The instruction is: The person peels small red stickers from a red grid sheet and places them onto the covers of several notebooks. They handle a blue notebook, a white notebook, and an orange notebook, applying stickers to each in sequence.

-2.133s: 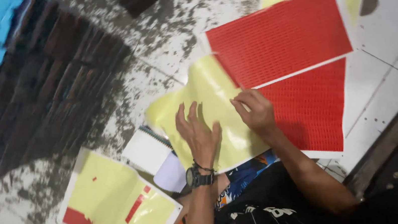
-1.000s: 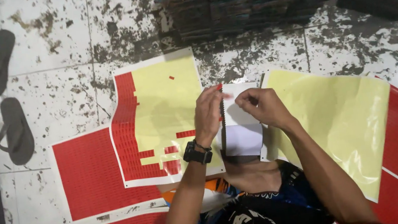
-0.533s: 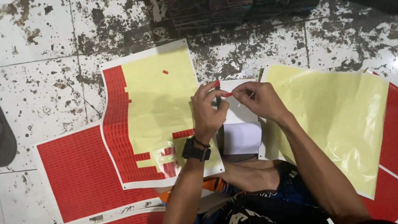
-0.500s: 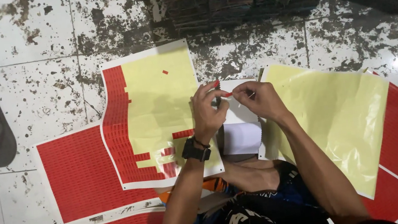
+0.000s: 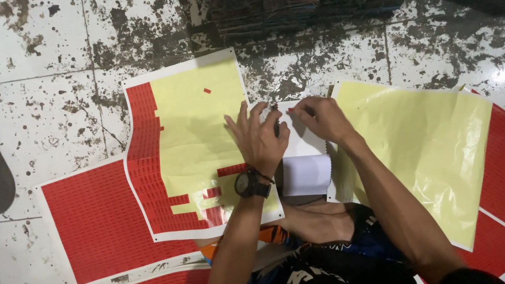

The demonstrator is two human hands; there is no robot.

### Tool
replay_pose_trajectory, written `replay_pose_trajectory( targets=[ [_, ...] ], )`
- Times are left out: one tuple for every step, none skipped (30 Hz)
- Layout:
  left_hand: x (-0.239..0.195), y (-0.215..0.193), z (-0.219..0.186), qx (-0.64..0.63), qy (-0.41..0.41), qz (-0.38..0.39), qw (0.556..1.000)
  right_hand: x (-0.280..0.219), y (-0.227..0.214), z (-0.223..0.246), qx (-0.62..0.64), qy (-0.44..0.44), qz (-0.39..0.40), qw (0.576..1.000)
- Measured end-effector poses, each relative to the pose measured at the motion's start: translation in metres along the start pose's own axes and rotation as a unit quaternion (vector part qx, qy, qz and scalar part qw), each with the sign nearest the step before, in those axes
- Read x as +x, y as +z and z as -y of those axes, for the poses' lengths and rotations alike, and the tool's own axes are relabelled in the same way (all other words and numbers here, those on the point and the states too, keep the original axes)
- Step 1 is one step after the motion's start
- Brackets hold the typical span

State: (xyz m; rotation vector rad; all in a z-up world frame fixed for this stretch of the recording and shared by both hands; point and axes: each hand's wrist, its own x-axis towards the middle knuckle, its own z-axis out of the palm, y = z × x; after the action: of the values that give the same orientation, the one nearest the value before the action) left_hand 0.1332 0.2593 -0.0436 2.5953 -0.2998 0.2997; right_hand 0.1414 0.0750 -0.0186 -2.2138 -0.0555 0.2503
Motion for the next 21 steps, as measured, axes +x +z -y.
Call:
replay_pose_trajectory(
  targets=[
    [0.001,0.005,0.001,0.000,-0.001,0.000,1.000,0.002,0.002,0.000,0.000,0.000,0.001,1.000],
    [0.002,0.009,0.002,0.030,0.022,-0.012,0.999,0.004,0.005,0.001,0.005,0.002,0.003,1.000],
    [0.003,0.013,0.004,0.062,0.045,-0.025,0.997,0.007,0.008,0.002,0.011,0.003,0.005,1.000],
    [0.002,0.017,0.006,0.062,0.044,-0.025,0.997,0.009,0.012,-0.007,0.011,0.002,0.007,1.000],
    [0.001,0.021,0.008,0.066,0.046,-0.028,0.996,0.012,0.016,-0.017,0.015,0.014,0.009,1.000],
    [0.000,0.026,0.010,0.069,0.049,-0.030,0.996,0.016,0.020,-0.026,0.020,0.025,0.012,0.999],
    [0.000,0.027,0.011,0.069,0.050,-0.030,0.996,0.017,0.021,-0.026,0.020,0.024,0.011,0.999],
    [0.000,0.029,0.011,0.070,0.045,-0.031,0.996,0.018,0.023,-0.027,0.027,0.034,0.009,0.999],
    [-0.002,0.030,0.011,0.070,0.040,-0.030,0.996,0.018,0.024,-0.028,0.035,0.045,0.007,0.998],
    [-0.001,0.030,0.011,0.070,0.041,-0.030,0.996,0.019,0.028,-0.033,0.035,0.046,0.007,0.998],
    [-0.001,0.029,0.010,0.066,0.039,-0.029,0.997,0.020,0.031,-0.037,0.026,0.056,0.012,0.998],
    [-0.001,0.028,0.010,0.061,0.038,-0.028,0.997,0.021,0.034,-0.042,0.017,0.066,0.018,0.998],
    [-0.002,0.030,0.010,0.061,0.038,-0.029,0.997,0.023,0.039,-0.046,0.017,0.066,0.018,0.998],
    [-0.003,0.031,0.010,0.061,0.035,-0.027,0.997,0.025,0.044,-0.051,-0.002,0.078,0.015,0.997],
    [-0.003,0.032,0.010,0.061,0.032,-0.026,0.997,0.028,0.049,-0.055,-0.020,0.088,0.011,0.996],
    [-0.003,0.032,0.010,0.061,0.033,-0.028,0.997,0.031,0.054,-0.060,-0.021,0.087,0.010,0.996],
    [-0.003,0.031,0.010,0.064,0.028,-0.028,0.997,0.033,0.059,-0.066,-0.037,0.090,0.007,0.995],
    [-0.003,0.031,0.010,0.066,0.023,-0.027,0.997,0.035,0.063,-0.071,-0.053,0.094,0.003,0.994],
    [-0.002,0.028,0.007,0.066,0.024,-0.028,0.997,0.034,0.062,-0.063,-0.053,0.093,0.002,0.994],
    [-0.001,0.024,0.005,0.079,0.025,-0.008,0.996,0.034,0.060,-0.055,-0.081,0.099,0.004,0.992],
    [-0.001,0.020,0.003,0.093,0.025,0.012,0.995,0.033,0.058,-0.046,-0.108,0.105,0.007,0.989]
  ],
)
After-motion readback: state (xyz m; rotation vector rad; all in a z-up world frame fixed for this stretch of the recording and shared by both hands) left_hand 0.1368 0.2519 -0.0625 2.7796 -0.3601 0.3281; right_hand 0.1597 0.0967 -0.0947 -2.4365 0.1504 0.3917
